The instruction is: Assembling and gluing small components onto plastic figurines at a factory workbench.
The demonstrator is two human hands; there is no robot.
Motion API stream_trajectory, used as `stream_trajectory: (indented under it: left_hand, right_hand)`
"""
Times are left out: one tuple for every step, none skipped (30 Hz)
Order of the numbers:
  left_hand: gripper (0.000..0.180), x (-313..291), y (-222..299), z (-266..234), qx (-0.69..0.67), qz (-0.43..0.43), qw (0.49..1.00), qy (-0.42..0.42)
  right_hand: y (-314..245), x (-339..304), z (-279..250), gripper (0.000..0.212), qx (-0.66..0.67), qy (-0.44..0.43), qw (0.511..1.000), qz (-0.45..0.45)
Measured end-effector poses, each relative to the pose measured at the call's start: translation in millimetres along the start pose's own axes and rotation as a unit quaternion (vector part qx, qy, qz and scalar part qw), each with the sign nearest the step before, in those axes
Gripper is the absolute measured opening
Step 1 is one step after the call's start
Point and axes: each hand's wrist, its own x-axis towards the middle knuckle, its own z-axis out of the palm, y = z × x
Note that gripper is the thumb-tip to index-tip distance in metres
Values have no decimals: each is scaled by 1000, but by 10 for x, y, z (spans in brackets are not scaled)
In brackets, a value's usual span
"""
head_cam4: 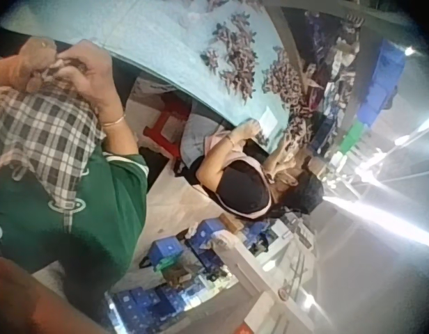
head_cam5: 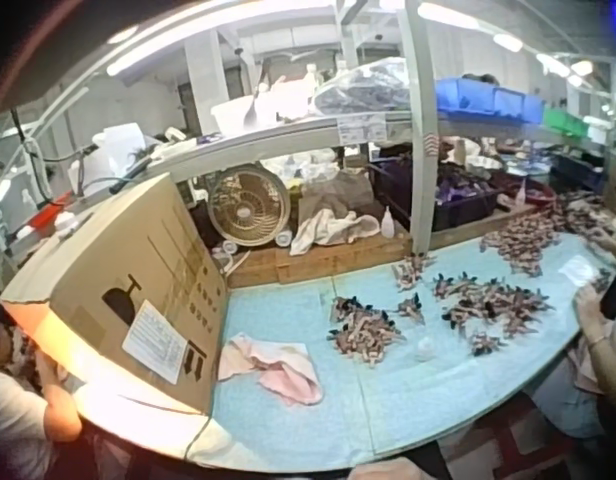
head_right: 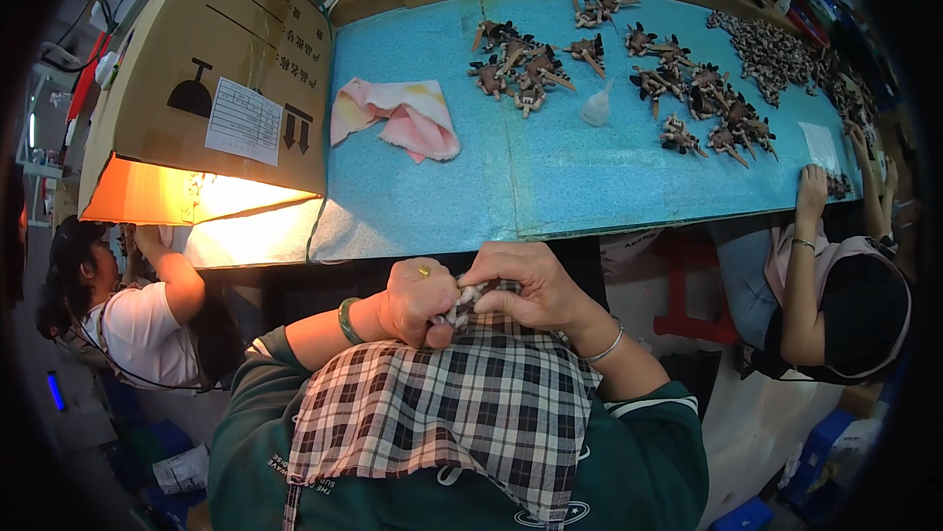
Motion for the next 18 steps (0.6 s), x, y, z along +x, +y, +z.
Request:
stream_trajectory:
  left_hand:
    - [28, -13, -5, -2, -1, 2, 1000, 0]
    - [30, -29, 5, 2, -4, -31, 999, 2]
    - [32, -42, 10, 13, -8, -65, 998, 5]
    - [32, -63, 10, 38, -7, -63, 998, 5]
    - [34, -86, 7, 73, -22, -93, 995, 27]
    - [37, -93, 18, 97, -36, -125, 990, 48]
    - [41, -87, 14, 101, -46, -120, 990, 55]
    - [41, -75, 16, 99, -45, -120, 990, 56]
    - [42, -67, 23, 91, -39, -124, 990, 49]
    - [43, -65, 29, 86, -33, -127, 990, 43]
    - [43, -67, 34, 84, -32, -127, 990, 44]
    - [44, -68, 37, 84, -27, -128, 991, 36]
    - [45, -69, 39, 84, -23, -128, 991, 28]
    - [45, -67, 41, 81, -24, -129, 991, 28]
    - [46, -74, 51, 79, -16, -127, 992, 21]
    - [47, -78, 61, 79, -9, -124, 992, 13]
    - [47, -75, 67, 77, -10, -124, 992, 13]
    - [46, -64, 75, 71, -2, -108, 994, 11]
  right_hand:
    - [-10, 7, -14, 24, -15, 5, 1000, 5]
    - [-13, 5, -25, 24, -17, 5, 1000, 4]
    - [-16, 3, -39, 25, -5, 22, 1000, 18]
    - [-19, 3, -49, 28, 7, 37, 999, 32]
    - [-9, 5, -40, 28, 6, 37, 999, 31]
    - [13, -14, -2, 29, 91, 55, 992, 64]
    - [36, -33, 30, 31, 175, 72, 977, 96]
    - [56, -50, 50, 31, 175, 70, 977, 97]
    - [74, -64, 72, 30, 216, 80, 968, 97]
    - [92, -76, 92, 30, 255, 89, 958, 98]
    - [114, -89, 111, 30, 255, 87, 958, 98]
    - [142, -102, 128, 29, 273, 95, 952, 101]
    - [153, -109, 139, 29, 291, 104, 945, 104]
    - [144, -108, 144, 29, 292, 104, 945, 105]
    - [131, -113, 158, 28, 279, 109, 949, 102]
    - [124, -120, 167, 28, 265, 114, 952, 98]
    - [127, -126, 171, 28, 265, 115, 952, 99]
    - [131, -133, 176, 28, 256, 110, 956, 89]
